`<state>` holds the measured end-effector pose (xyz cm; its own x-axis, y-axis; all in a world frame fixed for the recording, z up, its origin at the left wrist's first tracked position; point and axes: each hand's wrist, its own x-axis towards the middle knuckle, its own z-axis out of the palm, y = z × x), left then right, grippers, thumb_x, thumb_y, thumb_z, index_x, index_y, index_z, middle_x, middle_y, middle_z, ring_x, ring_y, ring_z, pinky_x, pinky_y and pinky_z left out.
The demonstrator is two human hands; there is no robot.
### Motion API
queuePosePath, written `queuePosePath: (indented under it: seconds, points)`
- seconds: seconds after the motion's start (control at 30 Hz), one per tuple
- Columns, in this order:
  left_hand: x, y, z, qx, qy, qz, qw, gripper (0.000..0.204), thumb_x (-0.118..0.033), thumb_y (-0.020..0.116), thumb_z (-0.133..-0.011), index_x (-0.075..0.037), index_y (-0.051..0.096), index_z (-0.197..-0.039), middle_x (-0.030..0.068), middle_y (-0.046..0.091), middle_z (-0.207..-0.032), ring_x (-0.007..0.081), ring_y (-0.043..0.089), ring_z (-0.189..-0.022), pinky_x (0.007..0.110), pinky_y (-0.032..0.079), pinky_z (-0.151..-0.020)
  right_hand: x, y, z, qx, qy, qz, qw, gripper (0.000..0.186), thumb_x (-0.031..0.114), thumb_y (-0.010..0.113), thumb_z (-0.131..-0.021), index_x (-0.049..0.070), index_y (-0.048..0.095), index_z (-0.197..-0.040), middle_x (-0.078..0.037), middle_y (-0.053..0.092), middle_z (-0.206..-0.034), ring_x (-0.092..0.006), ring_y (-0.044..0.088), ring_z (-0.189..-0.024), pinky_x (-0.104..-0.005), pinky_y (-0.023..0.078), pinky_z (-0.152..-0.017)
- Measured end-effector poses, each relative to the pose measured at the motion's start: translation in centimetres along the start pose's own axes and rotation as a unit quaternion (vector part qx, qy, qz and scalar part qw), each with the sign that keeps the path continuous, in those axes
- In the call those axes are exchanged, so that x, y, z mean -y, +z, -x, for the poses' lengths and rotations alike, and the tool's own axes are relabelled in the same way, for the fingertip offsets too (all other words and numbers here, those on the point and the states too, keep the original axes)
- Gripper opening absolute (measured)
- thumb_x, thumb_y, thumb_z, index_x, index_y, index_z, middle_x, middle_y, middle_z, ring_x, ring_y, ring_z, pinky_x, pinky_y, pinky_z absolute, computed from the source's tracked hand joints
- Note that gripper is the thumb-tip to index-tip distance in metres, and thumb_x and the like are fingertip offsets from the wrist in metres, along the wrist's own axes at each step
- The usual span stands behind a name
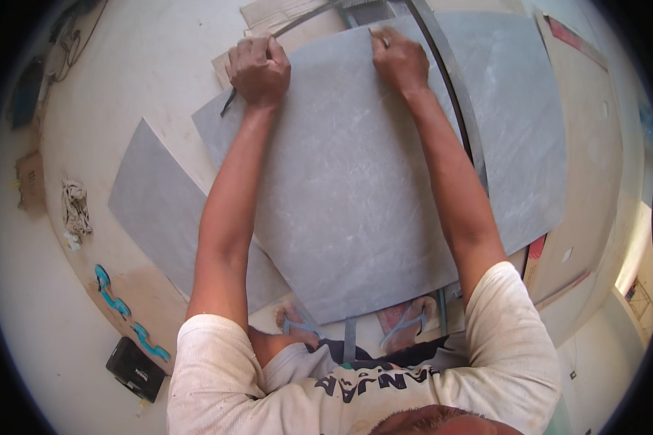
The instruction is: The person measures and marks a large gray tile with a tape measure, then positions it on a manual tile cutter and scores it. They repeat the process with a second tile, measuring, marking, and cutting each one individually.
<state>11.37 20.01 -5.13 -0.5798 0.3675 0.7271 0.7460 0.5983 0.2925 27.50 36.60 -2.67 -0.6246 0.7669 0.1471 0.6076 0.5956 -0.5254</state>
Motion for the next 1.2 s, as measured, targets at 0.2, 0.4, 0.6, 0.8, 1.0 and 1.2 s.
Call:
queuePosePath:
  seconds: [0.2,0.4,0.6,0.8,1.0,1.2]
  points:
    - [0.2,0.4,-0.4,-0.026,0.012,-0.005,1.000,0.007,-0.015,0.066,-0.080,-0.015,0.071,-0.084,0.0024,0.066,-0.082,0.0250,0.060,-0.078,0.039,0.045,-0.068,-0.4,0.1,-0.3,-0.001,-0.013,0.018,1.000,0.022,0.030,0.055,-0.092,0.021,0.070,-0.106,-0.017,0.071,-0.089,-0.0382,0.069,-0.086,-0.0479,0.055,-0.076]
    - [0.2,-0.2,0.3,0.003,-0.009,-0.002,1.000,0.008,-0.018,0.066,-0.081,-0.015,0.072,-0.086,0.0020,0.066,-0.083,0.0243,0.061,-0.079,0.039,0.045,-0.069,0.0,0.0,0.6,0.031,-0.003,0.024,0.999,0.024,0.031,0.055,-0.092,0.017,0.069,-0.105,-0.018,0.071,-0.090,-0.0397,0.068,-0.087,-0.0492,0.054,-0.078]
    - [0.0,0.0,0.4,0.011,-0.002,0.003,1.000,0.010,-0.018,0.066,-0.081,-0.015,0.073,-0.087,0.0025,0.066,-0.083,0.0242,0.061,-0.081,0.039,0.044,-0.069,-0.3,0.8,-1.2,0.014,-0.001,0.002,1.000,0.026,0.034,0.054,-0.094,0.017,0.069,-0.108,-0.017,0.071,-0.095,-0.0408,0.066,-0.092,-0.0488,0.053,-0.081]
    - [-0.4,-0.1,-0.1,0.006,-0.004,0.002,1.000,0.010,-0.015,0.066,-0.081,-0.014,0.073,-0.088,0.0036,0.065,-0.080,0.0241,0.060,-0.077,0.038,0.047,-0.070,-0.3,-0.4,-0.3,0.037,0.021,-0.021,0.999,0.025,0.033,0.055,-0.094,0.021,0.069,-0.111,-0.016,0.071,-0.093,-0.0398,0.067,-0.090,-0.0477,0.053,-0.080]
    - [-0.2,0.1,0.1,0.001,-0.004,0.009,1.000,0.012,-0.016,0.066,-0.080,-0.015,0.073,-0.089,0.0016,0.066,-0.084,0.0230,0.060,-0.081,0.038,0.043,-0.069,-0.6,-0.5,0.1,0.035,0.012,-0.019,0.999,0.023,0.030,0.058,-0.092,0.021,0.069,-0.110,-0.016,0.072,-0.091,-0.0375,0.069,-0.088,-0.0469,0.054,-0.078]
    - [-0.2,0.1,0.1,0.004,0.008,0.005,1.000,0.011,-0.015,0.065,-0.080,-0.016,0.072,-0.088,0.0013,0.066,-0.083,0.0226,0.060,-0.080,0.038,0.043,-0.069,-0.6,-0.5,0.3,0.020,-0.008,-0.003,1.000,0.022,0.029,0.058,-0.092,0.019,0.069,-0.109,-0.016,0.071,-0.086,-0.0385,0.069,-0.084,-0.0475,0.054,-0.075]
